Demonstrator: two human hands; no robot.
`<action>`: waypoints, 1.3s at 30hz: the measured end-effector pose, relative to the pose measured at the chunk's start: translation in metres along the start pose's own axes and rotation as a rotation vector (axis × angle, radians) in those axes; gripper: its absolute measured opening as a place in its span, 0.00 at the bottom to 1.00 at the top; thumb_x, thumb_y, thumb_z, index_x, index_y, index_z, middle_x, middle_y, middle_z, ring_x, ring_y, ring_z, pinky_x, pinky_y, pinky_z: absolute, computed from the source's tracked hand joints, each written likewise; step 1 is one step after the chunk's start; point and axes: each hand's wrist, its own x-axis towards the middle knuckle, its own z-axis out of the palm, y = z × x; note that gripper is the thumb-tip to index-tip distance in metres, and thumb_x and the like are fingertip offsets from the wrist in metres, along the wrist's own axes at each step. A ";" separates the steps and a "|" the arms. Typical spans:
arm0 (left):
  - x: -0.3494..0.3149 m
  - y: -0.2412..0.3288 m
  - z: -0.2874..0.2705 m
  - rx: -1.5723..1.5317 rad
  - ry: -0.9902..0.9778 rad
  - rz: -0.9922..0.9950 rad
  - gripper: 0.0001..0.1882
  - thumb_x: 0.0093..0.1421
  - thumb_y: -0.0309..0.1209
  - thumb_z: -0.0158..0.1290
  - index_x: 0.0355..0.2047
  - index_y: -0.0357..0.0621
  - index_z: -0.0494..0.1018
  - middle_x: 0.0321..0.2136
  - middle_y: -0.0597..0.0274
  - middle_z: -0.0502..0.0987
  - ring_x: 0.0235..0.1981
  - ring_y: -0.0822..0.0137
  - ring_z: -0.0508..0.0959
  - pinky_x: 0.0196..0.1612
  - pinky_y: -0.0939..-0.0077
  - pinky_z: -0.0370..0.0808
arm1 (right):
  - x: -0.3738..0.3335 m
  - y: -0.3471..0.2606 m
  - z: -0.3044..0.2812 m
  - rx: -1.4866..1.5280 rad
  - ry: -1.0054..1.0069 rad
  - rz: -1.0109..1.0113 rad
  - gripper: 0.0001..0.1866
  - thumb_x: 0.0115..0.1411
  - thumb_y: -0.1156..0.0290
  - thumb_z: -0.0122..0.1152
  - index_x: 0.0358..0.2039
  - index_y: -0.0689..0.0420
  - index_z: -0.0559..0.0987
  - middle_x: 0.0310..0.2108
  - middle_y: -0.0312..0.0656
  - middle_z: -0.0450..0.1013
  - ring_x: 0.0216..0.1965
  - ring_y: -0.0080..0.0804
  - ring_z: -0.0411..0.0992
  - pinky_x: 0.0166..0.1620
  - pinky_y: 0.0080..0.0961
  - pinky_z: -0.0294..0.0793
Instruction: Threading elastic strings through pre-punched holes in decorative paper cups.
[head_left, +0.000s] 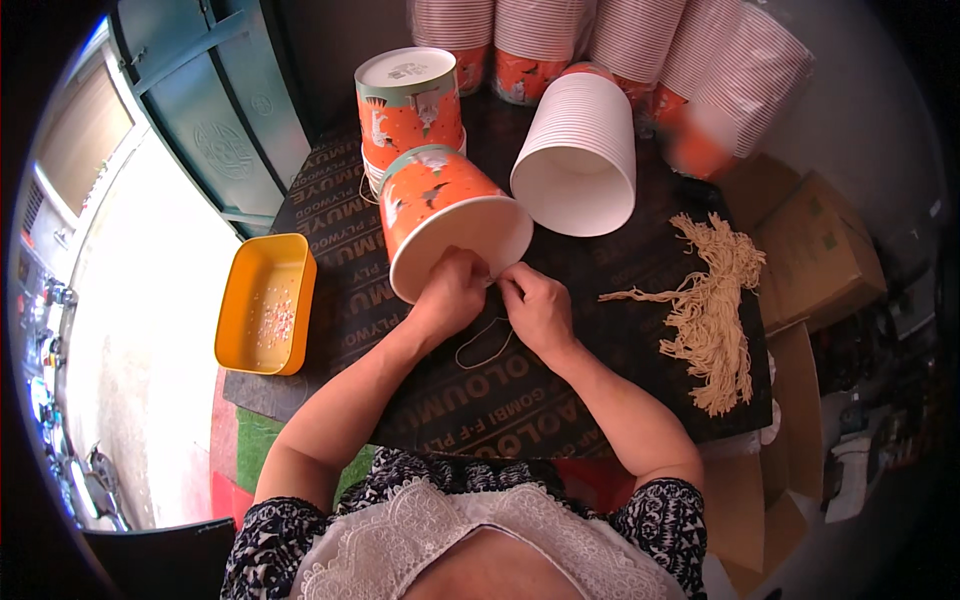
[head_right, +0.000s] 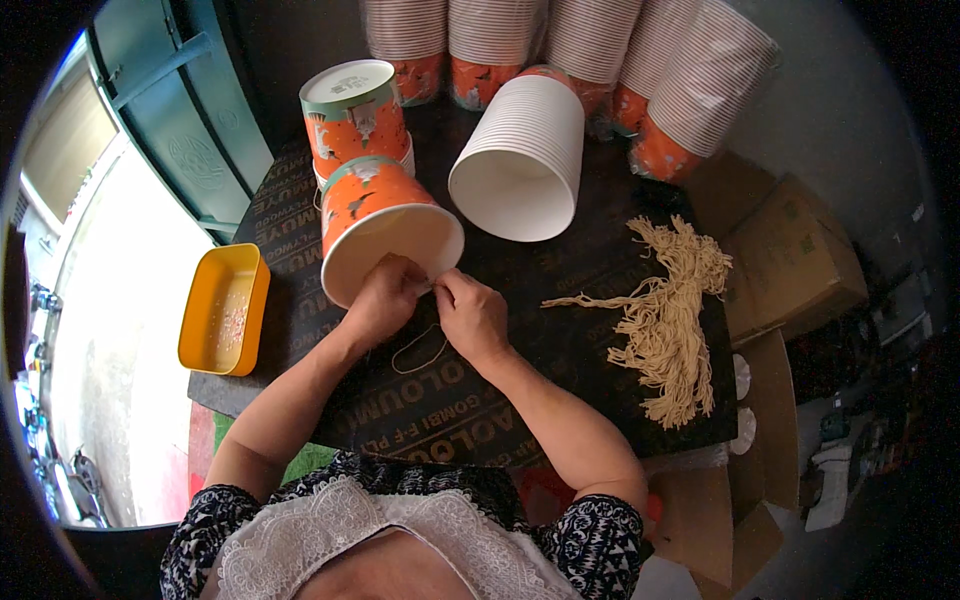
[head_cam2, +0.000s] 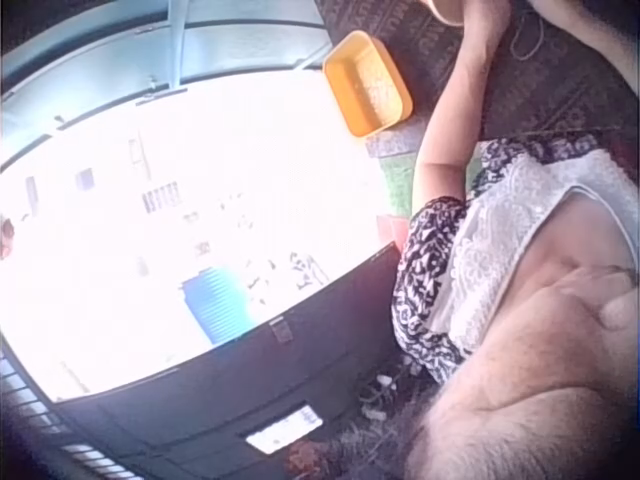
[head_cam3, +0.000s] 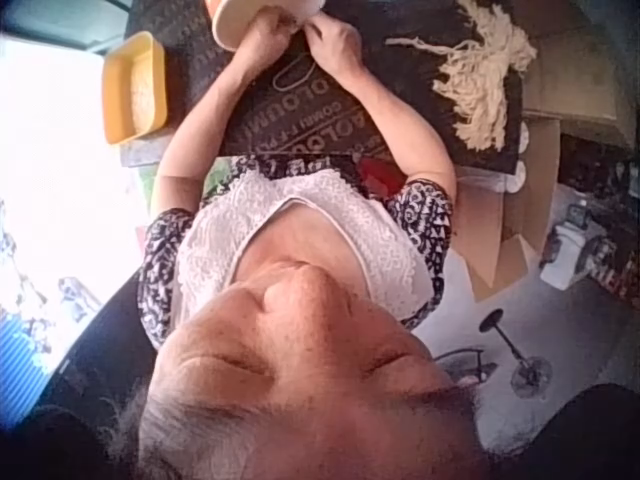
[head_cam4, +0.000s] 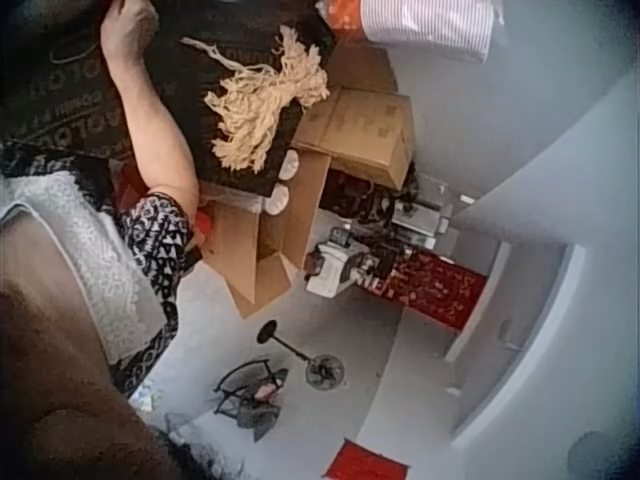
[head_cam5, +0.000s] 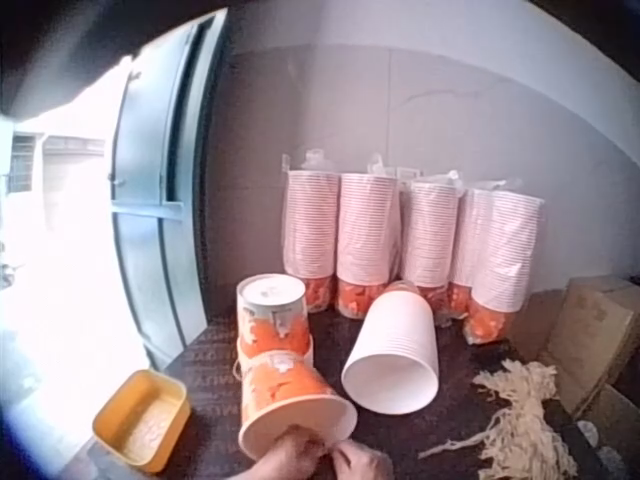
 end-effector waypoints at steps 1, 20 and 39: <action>0.002 0.003 -0.003 -0.001 -0.087 -0.029 0.06 0.49 0.20 0.50 0.28 0.30 0.75 0.28 0.41 0.77 0.33 0.47 0.78 0.38 0.62 0.74 | 0.000 0.001 0.000 -0.004 -0.001 0.004 0.03 0.57 0.73 0.57 0.29 0.58 0.75 0.28 0.49 0.75 0.31 0.53 0.74 0.31 0.42 0.72; 0.000 0.002 0.000 -0.010 -0.126 0.012 0.05 0.48 0.22 0.54 0.25 0.31 0.76 0.28 0.41 0.75 0.33 0.47 0.77 0.39 0.60 0.73 | -0.001 0.002 0.004 -0.086 -0.009 0.049 0.05 0.57 0.73 0.58 0.33 0.56 0.71 0.24 0.50 0.75 0.27 0.51 0.76 0.28 0.44 0.73; 0.003 0.001 -0.005 -0.056 -0.259 -0.091 0.06 0.49 0.23 0.54 0.26 0.31 0.76 0.27 0.45 0.78 0.31 0.54 0.79 0.36 0.66 0.74 | -0.006 0.001 0.005 -0.216 -0.013 -0.165 0.04 0.54 0.74 0.58 0.28 0.57 0.72 0.24 0.48 0.75 0.24 0.53 0.74 0.26 0.45 0.73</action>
